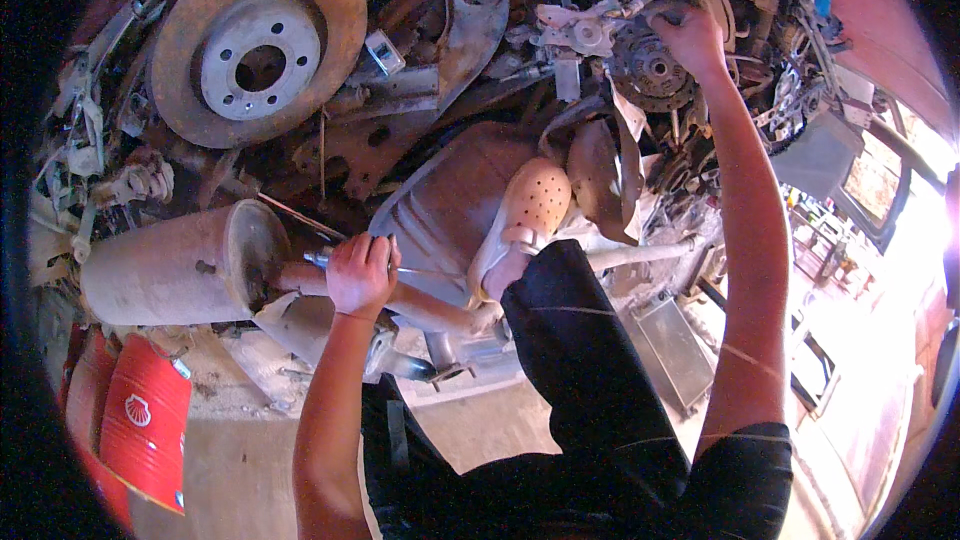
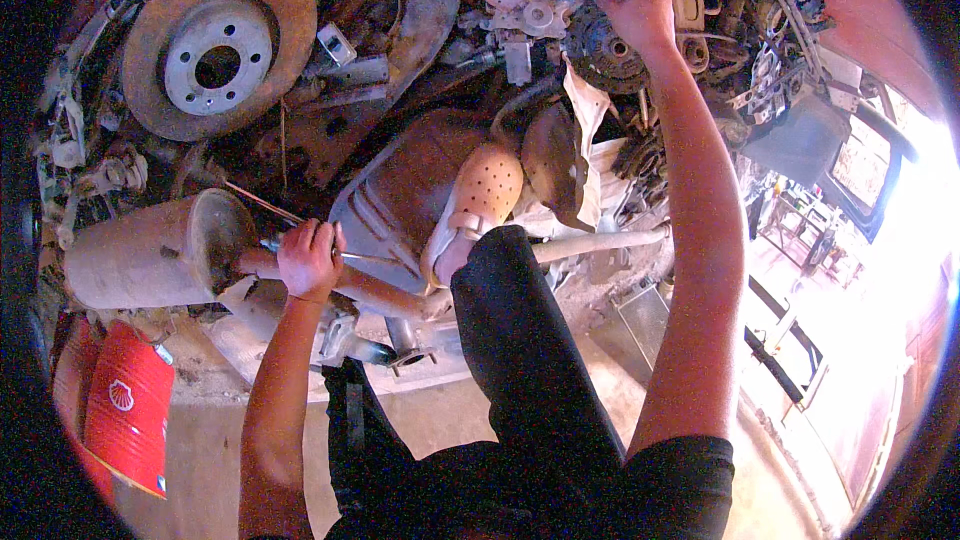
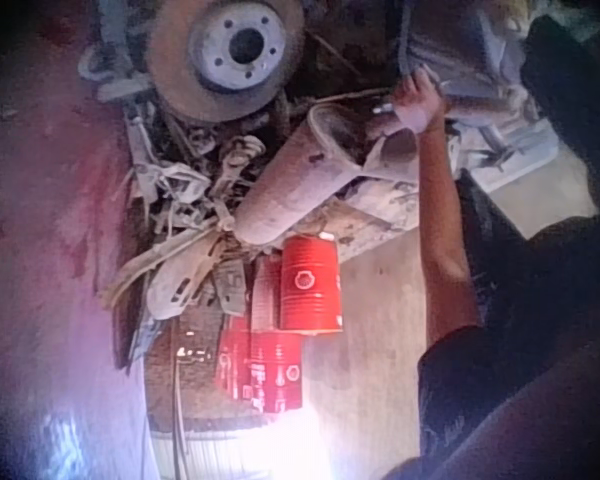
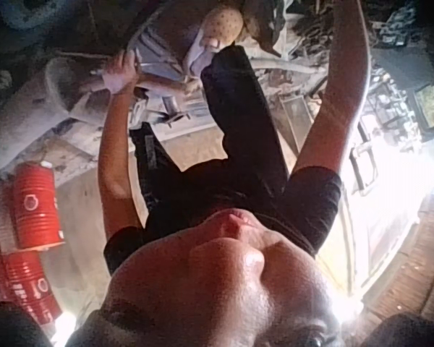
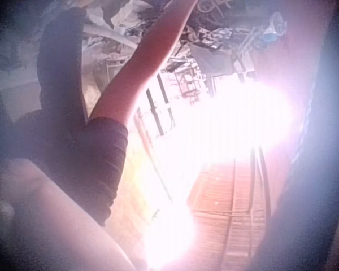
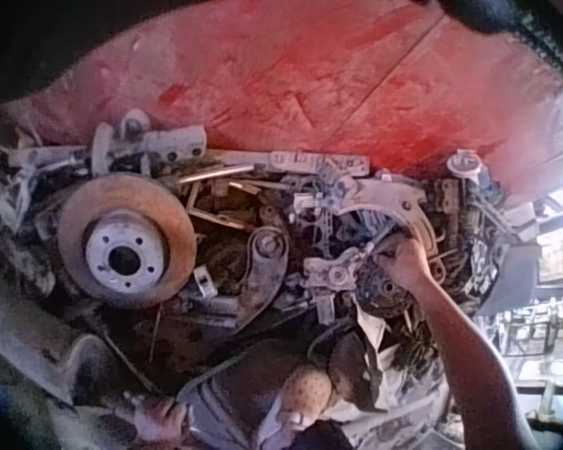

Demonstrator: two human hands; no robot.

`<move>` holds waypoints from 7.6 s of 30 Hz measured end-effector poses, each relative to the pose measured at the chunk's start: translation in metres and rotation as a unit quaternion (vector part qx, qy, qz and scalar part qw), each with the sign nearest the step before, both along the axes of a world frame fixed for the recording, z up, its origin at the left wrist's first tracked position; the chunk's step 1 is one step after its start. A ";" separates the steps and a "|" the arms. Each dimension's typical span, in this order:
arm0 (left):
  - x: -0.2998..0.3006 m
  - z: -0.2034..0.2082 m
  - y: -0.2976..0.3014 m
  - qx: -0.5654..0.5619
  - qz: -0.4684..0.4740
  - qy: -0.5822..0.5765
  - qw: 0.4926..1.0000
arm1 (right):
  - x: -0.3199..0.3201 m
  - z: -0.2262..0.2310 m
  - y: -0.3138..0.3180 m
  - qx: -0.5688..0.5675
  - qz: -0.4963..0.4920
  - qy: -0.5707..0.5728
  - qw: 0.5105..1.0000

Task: The person walks through a cluttered auto repair shop and approaches a pile of scrap car parts. They use a wrench to work on a component within the pile, manipulating the tool with both hands.

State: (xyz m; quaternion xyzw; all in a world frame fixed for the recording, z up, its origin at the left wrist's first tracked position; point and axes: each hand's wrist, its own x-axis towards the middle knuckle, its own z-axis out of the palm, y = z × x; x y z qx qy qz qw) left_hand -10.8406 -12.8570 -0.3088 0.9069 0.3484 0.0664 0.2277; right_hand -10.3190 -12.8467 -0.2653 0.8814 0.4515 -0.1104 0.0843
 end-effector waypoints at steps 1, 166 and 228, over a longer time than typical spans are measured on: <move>0.000 0.001 0.000 -0.007 -0.002 0.008 1.000 | -0.005 0.003 0.003 -0.017 -0.005 0.000 1.000; 0.321 -0.079 0.038 -0.393 0.150 0.198 0.885 | 0.025 0.002 0.055 -0.115 -0.296 0.385 0.867; 0.323 -0.116 0.055 -0.339 0.131 0.154 0.919 | -0.051 -0.036 0.041 0.036 -0.110 0.009 0.993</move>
